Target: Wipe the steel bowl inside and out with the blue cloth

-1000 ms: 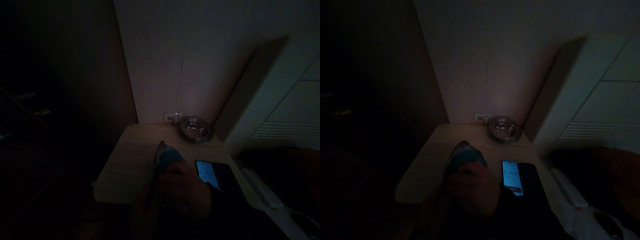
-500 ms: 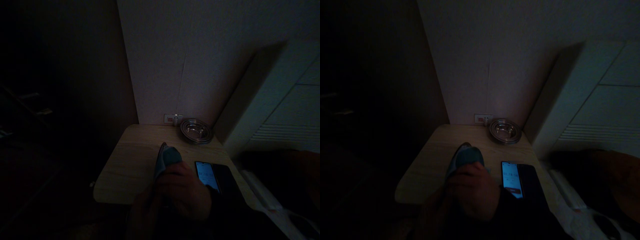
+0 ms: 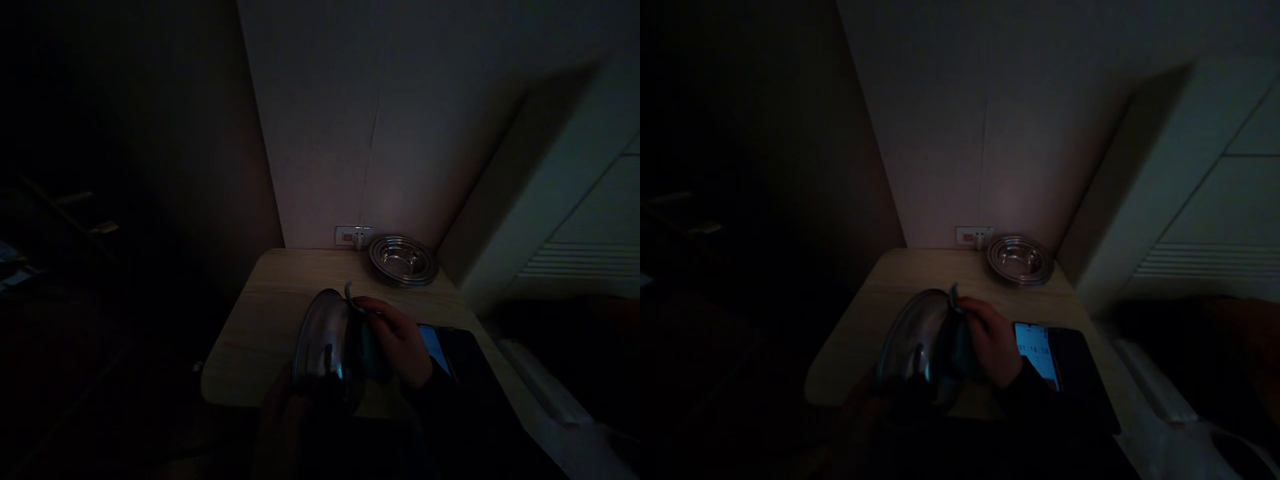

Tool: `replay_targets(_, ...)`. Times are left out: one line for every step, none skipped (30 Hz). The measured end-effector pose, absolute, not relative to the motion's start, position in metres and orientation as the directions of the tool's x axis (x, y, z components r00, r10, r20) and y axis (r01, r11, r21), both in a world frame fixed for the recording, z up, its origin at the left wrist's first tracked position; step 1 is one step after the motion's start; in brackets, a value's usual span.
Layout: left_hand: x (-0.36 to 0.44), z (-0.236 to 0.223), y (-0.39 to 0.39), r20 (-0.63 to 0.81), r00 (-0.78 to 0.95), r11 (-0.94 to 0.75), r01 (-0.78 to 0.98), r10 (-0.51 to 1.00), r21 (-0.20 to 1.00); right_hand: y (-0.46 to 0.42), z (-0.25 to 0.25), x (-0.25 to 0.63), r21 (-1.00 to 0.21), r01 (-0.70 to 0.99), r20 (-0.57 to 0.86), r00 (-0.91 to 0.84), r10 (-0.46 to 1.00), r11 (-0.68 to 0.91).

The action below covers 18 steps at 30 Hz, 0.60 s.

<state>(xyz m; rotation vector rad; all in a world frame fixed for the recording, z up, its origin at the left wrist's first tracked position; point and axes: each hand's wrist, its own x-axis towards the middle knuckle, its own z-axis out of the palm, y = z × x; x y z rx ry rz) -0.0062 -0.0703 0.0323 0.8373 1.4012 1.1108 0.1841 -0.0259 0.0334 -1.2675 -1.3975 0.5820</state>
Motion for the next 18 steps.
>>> replay_targets(-0.005,0.035,-0.068,-0.315,-0.135,0.301,-0.114,0.939,0.947,-0.027,0.032,0.183,-0.887,0.344,0.388,0.197,0.900,0.307)
replay_targets(-0.003,0.037,-0.066,-0.302,-0.135,0.286,-0.121,0.944,0.950,-0.029,0.032,0.183,-0.889,0.333,0.395,0.206,0.895,0.315)
replay_targets(-0.002,0.038,-0.065,-0.281,-0.137,0.266,-0.115,0.950,0.957,-0.030,0.032,0.182,-0.887,0.330,0.403,0.207,0.891,0.324)
replay_targets(0.000,0.037,-0.065,-0.245,-0.155,0.235,-0.077,0.957,0.969,-0.030,0.032,0.181,-0.883,0.335,0.409,0.203,0.890,0.329)
replay_targets(0.001,0.035,-0.066,-0.196,-0.185,0.197,-0.012,0.963,0.980,-0.031,0.031,0.180,-0.876,0.351,0.414,0.197,0.889,0.330)
replay_targets(0.001,0.030,-0.068,-0.143,-0.220,0.161,0.062,0.965,0.985,-0.031,0.031,0.179,-0.866,0.375,0.420,0.190,0.887,0.329)
replay_targets(0.002,0.025,-0.071,-0.071,-0.256,0.114,0.155,0.964,0.981,-0.032,0.030,0.178,-0.850,0.408,0.431,0.176,0.885,0.333)
replay_targets(0.003,0.019,-0.075,-0.003,-0.280,0.071,0.235,0.960,0.969,-0.033,0.030,0.177,-0.827,0.444,0.449,0.154,0.880,0.344)
replay_targets(0.004,0.011,-0.079,0.047,-0.286,0.037,0.279,0.957,0.960,-0.033,0.030,0.177,-0.800,0.478,0.473,0.130,0.871,0.363)
replay_targets(0.005,0.004,-0.084,0.174,-0.276,-0.053,0.397,0.945,0.916,-0.035,0.031,0.176,-0.767,0.508,0.505,0.102,0.857,0.392)
replay_targets(0.006,-0.003,-0.087,0.267,-0.251,-0.116,0.488,0.931,0.865,-0.037,0.034,0.174,-0.732,0.534,0.538,0.073,0.840,0.423)
replay_targets(0.006,-0.009,-0.090,0.341,-0.229,-0.163,0.562,0.912,0.811,-0.040,0.037,0.173,-0.693,0.560,0.571,0.041,0.820,0.454)
replay_targets(0.006,-0.015,-0.092,0.406,-0.197,-0.207,0.620,0.893,0.757,-0.044,0.042,0.171,-0.647,0.586,0.603,0.001,0.797,0.489)
replay_targets(0.006,-0.019,-0.093,0.446,-0.168,-0.241,0.652,0.879,0.719,-0.048,0.048,0.169,-0.589,0.612,0.636,-0.051,0.770,0.527)
replay_targets(0.005,-0.022,-0.094,0.470,-0.146,-0.265,0.665,0.870,0.698,-0.051,0.055,0.167,-0.519,0.635,0.665,-0.119,0.737,0.571)
replay_targets(0.004,-0.024,-0.093,0.476,-0.138,-0.279,0.658,0.869,0.699,-0.054,0.062,0.165,-0.443,0.651,0.685,-0.198,0.701,0.617)
replay_targets(0.003,-0.024,-0.093,0.465,-0.141,-0.279,0.638,0.874,0.718,-0.056,0.069,0.164,-0.370,0.657,0.691,-0.278,0.667,0.657)
replay_targets(0.002,-0.023,-0.093,0.443,-0.153,-0.266,0.613,0.884,0.744,-0.056,0.074,0.164,-0.305,0.651,0.690,-0.352,0.633,0.695)
